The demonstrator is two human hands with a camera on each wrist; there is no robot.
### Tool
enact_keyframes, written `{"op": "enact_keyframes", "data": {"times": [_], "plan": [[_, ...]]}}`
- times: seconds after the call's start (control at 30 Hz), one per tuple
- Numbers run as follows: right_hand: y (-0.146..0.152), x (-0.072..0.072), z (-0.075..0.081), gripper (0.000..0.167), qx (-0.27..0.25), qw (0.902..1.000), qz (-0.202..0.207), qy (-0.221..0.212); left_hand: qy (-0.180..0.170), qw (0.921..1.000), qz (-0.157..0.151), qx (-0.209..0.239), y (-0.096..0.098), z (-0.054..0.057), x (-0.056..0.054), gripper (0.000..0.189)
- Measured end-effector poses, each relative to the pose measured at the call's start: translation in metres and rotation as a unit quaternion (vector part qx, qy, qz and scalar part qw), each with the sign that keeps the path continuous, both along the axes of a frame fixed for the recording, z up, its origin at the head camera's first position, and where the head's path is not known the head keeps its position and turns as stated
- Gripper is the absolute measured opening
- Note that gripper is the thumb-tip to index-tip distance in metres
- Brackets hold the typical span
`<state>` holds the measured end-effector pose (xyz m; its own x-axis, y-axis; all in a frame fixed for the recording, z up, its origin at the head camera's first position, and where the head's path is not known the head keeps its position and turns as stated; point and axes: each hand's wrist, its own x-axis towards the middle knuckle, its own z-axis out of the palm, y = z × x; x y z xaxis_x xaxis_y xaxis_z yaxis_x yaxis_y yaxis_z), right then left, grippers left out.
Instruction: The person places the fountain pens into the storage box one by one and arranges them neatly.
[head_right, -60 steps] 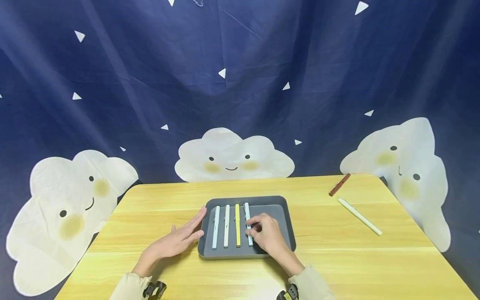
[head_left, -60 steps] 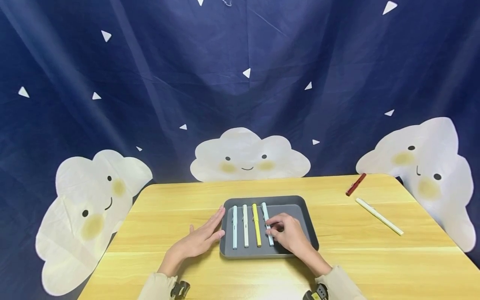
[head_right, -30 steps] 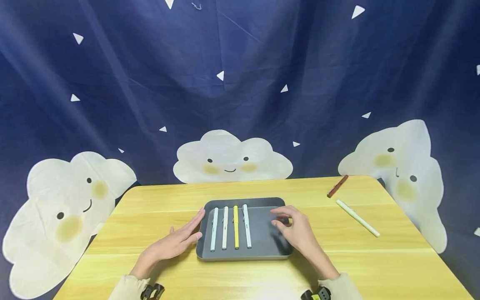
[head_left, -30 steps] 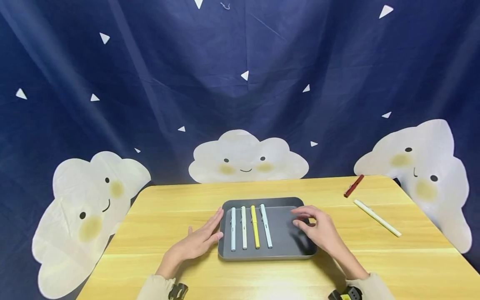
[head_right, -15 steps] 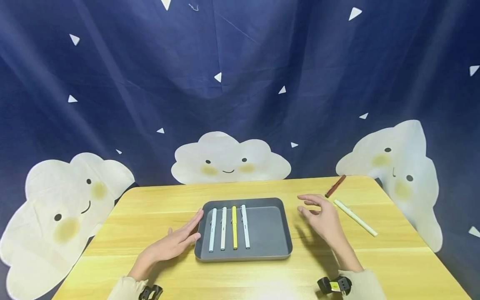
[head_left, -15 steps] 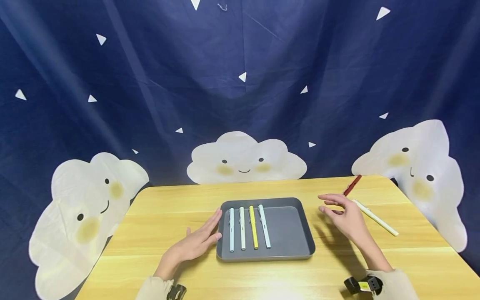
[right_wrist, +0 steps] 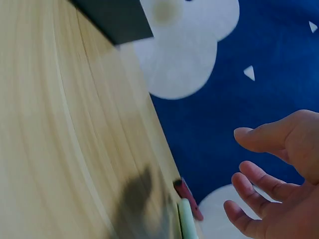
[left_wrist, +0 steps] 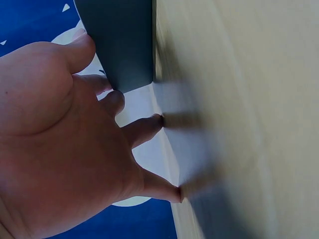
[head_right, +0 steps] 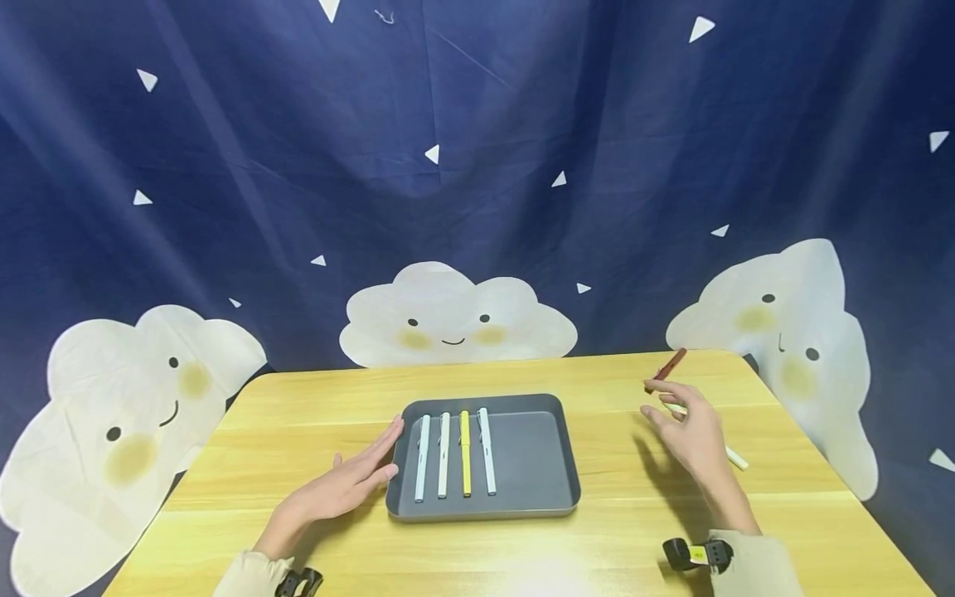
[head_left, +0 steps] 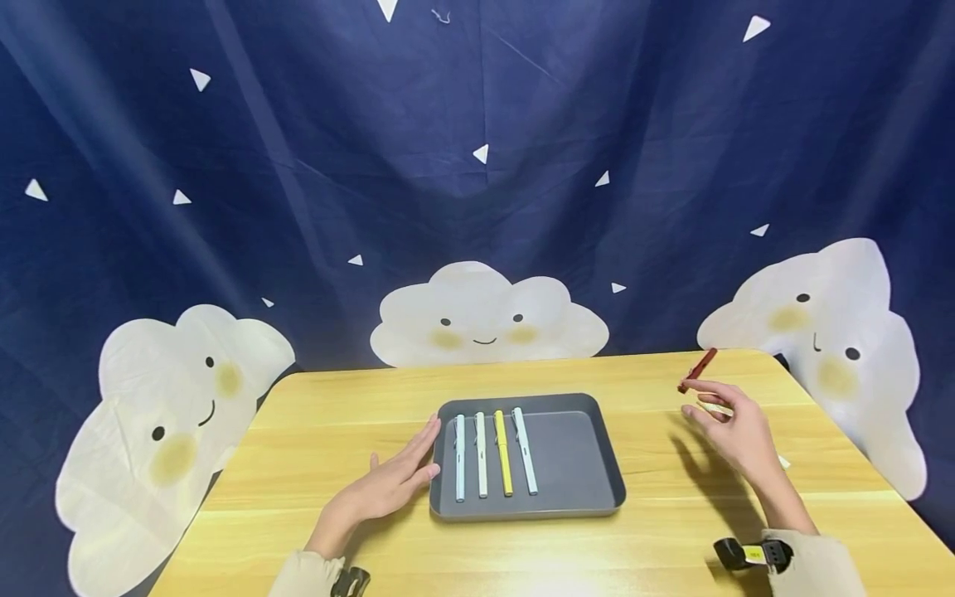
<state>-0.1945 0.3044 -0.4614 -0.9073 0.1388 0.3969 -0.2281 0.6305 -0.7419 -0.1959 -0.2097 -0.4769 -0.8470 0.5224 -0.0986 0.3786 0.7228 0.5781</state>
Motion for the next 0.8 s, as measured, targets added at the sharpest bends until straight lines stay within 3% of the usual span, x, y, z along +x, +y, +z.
{"op": "enact_keyframes", "data": {"times": [0.37,0.8], "plan": [[0.042,0.006,-0.013,0.037,0.061,0.9963,-0.051,-0.032,-0.004,1.0000,0.000,0.007,-0.002,-0.003,-0.002,0.068],[0.075,0.011,-0.026,0.046,0.109,0.9871,-0.035,-0.112,-0.002,1.0000,0.004,0.004,-0.001,-0.001,-0.001,0.068]]}}
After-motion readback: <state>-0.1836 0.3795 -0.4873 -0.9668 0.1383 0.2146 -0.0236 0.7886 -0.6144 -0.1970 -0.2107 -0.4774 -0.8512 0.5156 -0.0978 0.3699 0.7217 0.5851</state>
